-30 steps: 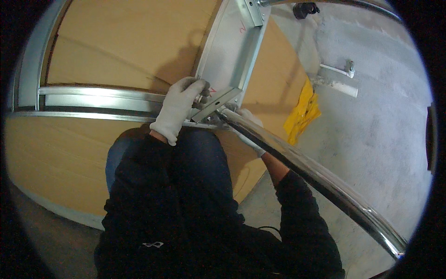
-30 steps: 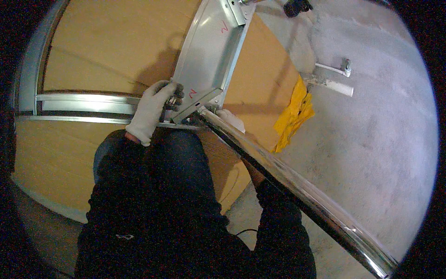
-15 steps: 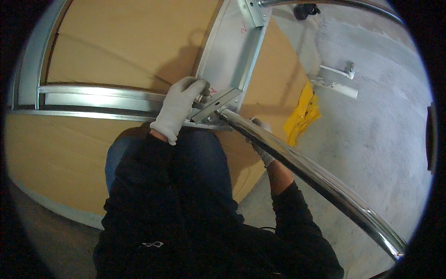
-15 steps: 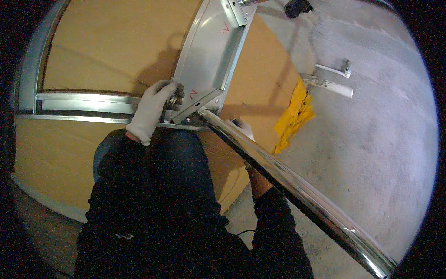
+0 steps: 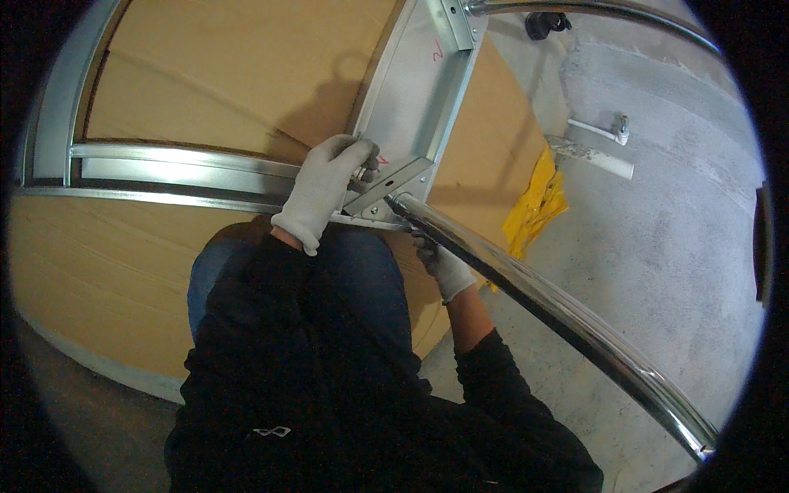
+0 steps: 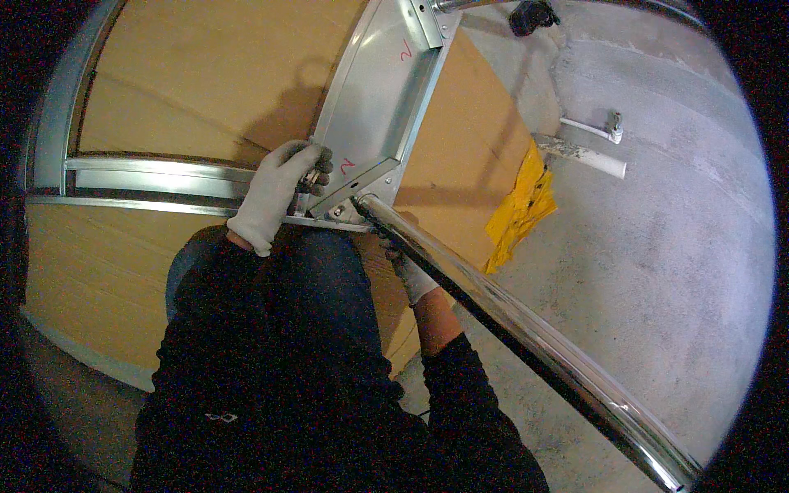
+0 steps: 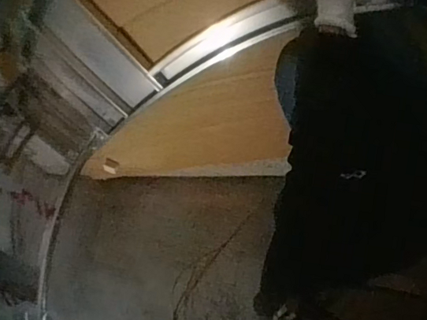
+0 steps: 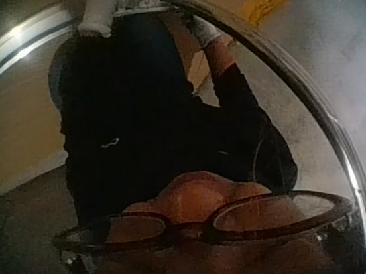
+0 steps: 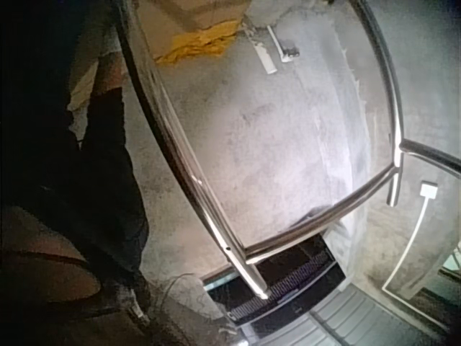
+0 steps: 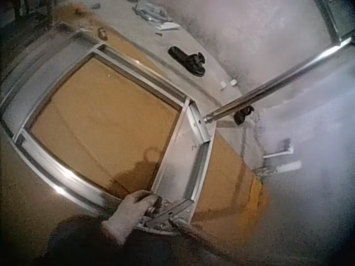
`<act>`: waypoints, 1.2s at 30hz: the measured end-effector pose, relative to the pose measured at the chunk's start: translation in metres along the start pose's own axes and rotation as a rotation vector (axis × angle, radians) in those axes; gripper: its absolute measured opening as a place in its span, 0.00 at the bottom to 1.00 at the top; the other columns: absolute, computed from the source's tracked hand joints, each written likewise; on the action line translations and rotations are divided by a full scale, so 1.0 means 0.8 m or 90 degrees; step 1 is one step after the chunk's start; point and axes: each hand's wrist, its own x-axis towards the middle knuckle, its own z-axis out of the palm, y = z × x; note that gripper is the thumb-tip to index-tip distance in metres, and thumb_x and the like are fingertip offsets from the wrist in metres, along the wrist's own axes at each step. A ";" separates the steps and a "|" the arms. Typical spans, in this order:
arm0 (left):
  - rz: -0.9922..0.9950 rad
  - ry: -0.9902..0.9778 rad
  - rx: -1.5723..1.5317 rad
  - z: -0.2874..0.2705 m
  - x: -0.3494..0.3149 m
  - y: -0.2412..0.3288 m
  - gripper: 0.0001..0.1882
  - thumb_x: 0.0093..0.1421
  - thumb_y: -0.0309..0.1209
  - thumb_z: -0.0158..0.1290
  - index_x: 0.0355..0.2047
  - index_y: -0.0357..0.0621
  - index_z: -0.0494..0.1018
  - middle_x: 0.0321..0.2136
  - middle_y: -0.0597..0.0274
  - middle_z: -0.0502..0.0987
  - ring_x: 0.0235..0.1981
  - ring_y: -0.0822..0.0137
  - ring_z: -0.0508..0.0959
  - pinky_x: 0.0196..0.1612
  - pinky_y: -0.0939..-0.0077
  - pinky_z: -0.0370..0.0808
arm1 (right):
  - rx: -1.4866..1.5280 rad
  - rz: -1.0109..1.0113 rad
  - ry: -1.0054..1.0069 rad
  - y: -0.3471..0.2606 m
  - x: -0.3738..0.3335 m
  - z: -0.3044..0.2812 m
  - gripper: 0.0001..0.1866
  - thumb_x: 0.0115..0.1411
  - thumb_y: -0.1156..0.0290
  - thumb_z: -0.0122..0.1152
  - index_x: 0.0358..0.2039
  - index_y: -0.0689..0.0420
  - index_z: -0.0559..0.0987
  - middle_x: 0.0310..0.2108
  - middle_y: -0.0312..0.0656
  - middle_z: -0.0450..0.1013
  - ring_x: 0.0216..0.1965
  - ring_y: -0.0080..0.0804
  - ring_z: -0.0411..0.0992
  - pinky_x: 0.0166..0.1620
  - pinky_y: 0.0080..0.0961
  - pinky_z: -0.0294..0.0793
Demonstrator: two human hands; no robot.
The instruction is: The person assembles a metal frame by inserting and tightening screws into joints using a screwdriver. They work on multiple connection points, aligning metal tubes and securing them to a base structure.
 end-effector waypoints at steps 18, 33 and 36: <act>0.000 0.002 -0.038 -0.001 0.007 -0.011 0.17 0.60 0.39 0.49 0.39 0.35 0.71 0.31 0.61 0.75 0.30 0.73 0.75 0.33 0.79 0.72 | 0.082 0.009 0.006 0.000 0.005 0.004 0.10 0.62 0.69 0.47 0.41 0.59 0.70 0.27 0.40 0.69 0.22 0.20 0.66 0.18 0.09 0.63; -0.007 -0.003 -0.028 -0.001 0.007 -0.011 0.17 0.60 0.38 0.48 0.40 0.36 0.71 0.31 0.62 0.75 0.29 0.73 0.75 0.32 0.80 0.72 | 0.122 0.057 -0.020 0.008 0.016 -0.022 0.11 0.62 0.68 0.48 0.42 0.58 0.71 0.27 0.39 0.71 0.23 0.20 0.66 0.18 0.08 0.61; 0.006 0.003 -0.022 -0.001 0.006 -0.009 0.17 0.60 0.39 0.48 0.40 0.36 0.71 0.31 0.62 0.74 0.29 0.73 0.74 0.32 0.80 0.72 | -0.076 -0.028 -0.007 0.008 0.006 -0.019 0.12 0.60 0.65 0.52 0.41 0.58 0.74 0.28 0.39 0.72 0.24 0.21 0.67 0.23 0.13 0.64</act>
